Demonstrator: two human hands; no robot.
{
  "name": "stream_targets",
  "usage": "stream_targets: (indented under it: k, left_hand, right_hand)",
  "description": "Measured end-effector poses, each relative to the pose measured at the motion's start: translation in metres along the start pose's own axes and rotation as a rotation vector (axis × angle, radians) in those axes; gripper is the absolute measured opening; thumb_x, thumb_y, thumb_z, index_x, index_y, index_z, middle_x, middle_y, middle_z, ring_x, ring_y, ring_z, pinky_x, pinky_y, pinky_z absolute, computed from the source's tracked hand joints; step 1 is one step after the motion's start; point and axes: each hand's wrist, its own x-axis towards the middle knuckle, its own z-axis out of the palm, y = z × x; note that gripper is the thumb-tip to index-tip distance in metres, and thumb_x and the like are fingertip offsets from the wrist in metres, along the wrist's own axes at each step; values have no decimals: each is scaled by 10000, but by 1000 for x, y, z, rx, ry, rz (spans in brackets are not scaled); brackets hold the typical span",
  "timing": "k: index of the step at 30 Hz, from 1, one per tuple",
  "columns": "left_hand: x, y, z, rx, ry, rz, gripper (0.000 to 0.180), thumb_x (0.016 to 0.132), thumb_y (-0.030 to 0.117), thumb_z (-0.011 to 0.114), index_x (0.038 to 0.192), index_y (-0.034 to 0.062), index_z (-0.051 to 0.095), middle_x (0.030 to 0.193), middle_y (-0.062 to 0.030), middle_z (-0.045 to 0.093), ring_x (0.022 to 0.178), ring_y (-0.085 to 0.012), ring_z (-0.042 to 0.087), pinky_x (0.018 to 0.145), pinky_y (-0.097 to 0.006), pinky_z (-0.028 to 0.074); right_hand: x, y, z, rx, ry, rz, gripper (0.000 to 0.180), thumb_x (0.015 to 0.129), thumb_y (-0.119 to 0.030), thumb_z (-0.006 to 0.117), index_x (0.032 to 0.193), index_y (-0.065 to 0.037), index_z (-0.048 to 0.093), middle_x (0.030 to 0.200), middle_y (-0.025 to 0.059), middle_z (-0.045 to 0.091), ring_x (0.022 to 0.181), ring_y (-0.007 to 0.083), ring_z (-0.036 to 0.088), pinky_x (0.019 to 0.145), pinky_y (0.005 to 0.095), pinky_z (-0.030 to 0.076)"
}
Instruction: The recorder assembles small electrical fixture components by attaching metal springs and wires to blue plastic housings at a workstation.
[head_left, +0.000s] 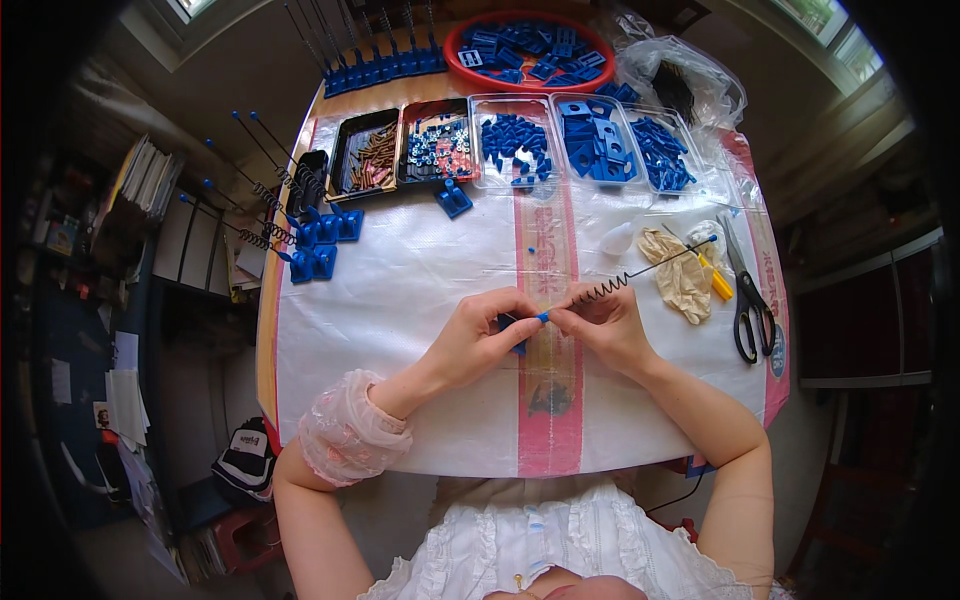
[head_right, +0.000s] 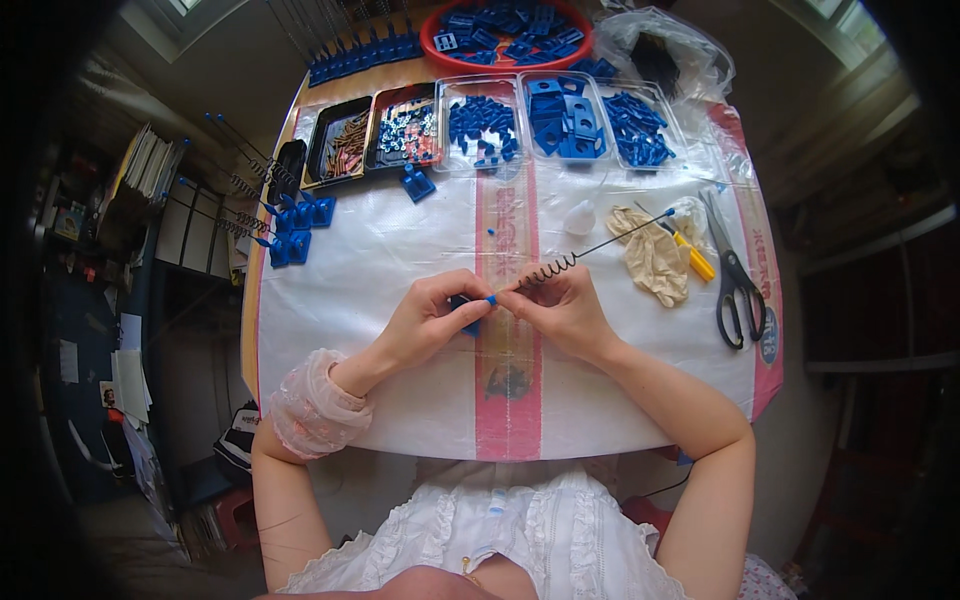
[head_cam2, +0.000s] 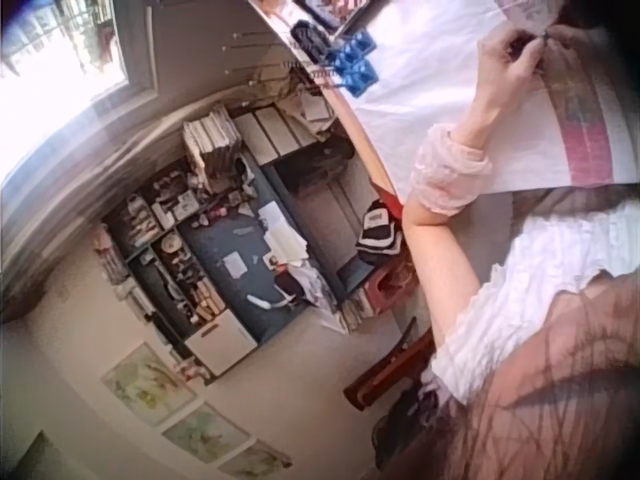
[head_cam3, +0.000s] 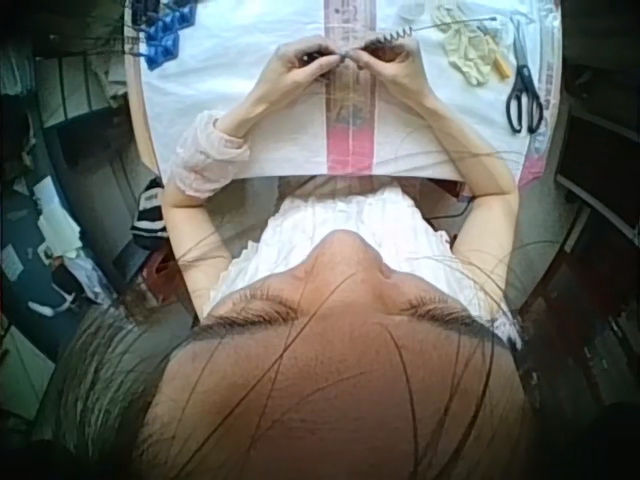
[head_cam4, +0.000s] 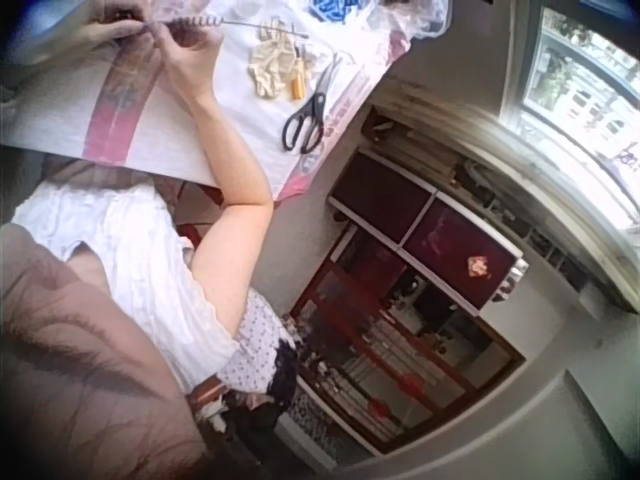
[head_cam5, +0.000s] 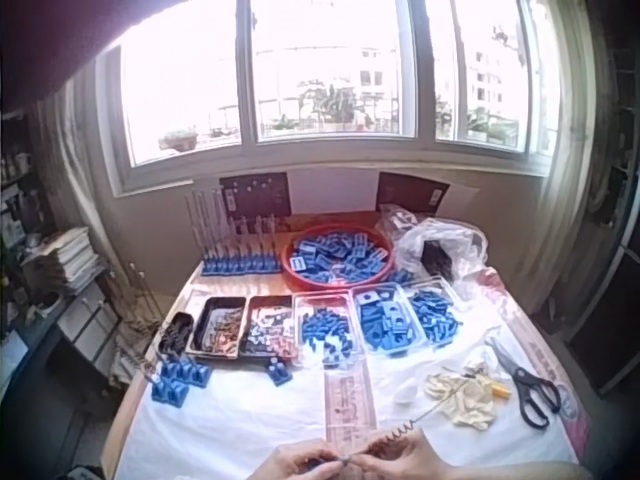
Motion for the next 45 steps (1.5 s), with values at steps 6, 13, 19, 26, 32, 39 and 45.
stream_targets:
  k: [6,13,19,26,32,39,45]
  left_hand:
    - [1,-7,0,-16,-8,26,127,963,70,623,1020,-31,677,937,-35,649,860,-85,590,706,-241,505]
    - [-1,5,3,119,53,32,148,907,108,699,977,-22,684,845,-54,666,755,-97,607,625,-259,491]
    - [0,10,8,290,131,197,89,875,28,694,954,-12,697,853,-77,672,728,-152,630,635,-267,488]
    - [-2,8,10,398,141,322,128,882,28,683,1005,-7,679,913,-106,668,734,-216,658,643,-311,520]
    - [-2,6,8,441,145,347,151,874,20,682,1022,-8,672,923,-112,664,746,-228,662,640,-320,527]
    - [-2,9,8,393,136,317,164,860,-1,664,1024,-9,667,949,-119,662,772,-253,661,646,-327,530]
    - [1,8,4,547,231,429,215,794,-3,735,1002,23,688,1025,-113,660,917,-276,651,747,-355,545]
  right_hand:
    - [0,-6,4,62,10,-39,86,885,14,727,967,34,735,906,49,741,829,78,680,716,226,544]
    - [-1,-1,6,75,17,-37,51,877,24,729,928,24,732,851,7,700,777,49,622,662,220,495]
    - [0,-7,5,70,8,-20,37,875,33,725,910,22,723,838,-5,678,785,43,603,658,220,480]
    - [-1,3,5,63,16,-76,45,869,12,749,885,10,707,820,-20,650,742,26,562,611,206,435]
    - [0,-2,6,6,27,-75,55,863,6,760,879,5,708,795,-31,629,723,19,546,603,199,420]
    - [0,-2,5,16,43,-58,44,862,18,751,891,7,719,805,-18,641,741,22,561,616,194,432]
    - [-1,-5,7,32,49,-53,65,860,30,739,922,11,729,840,-4,660,763,28,582,624,194,440]
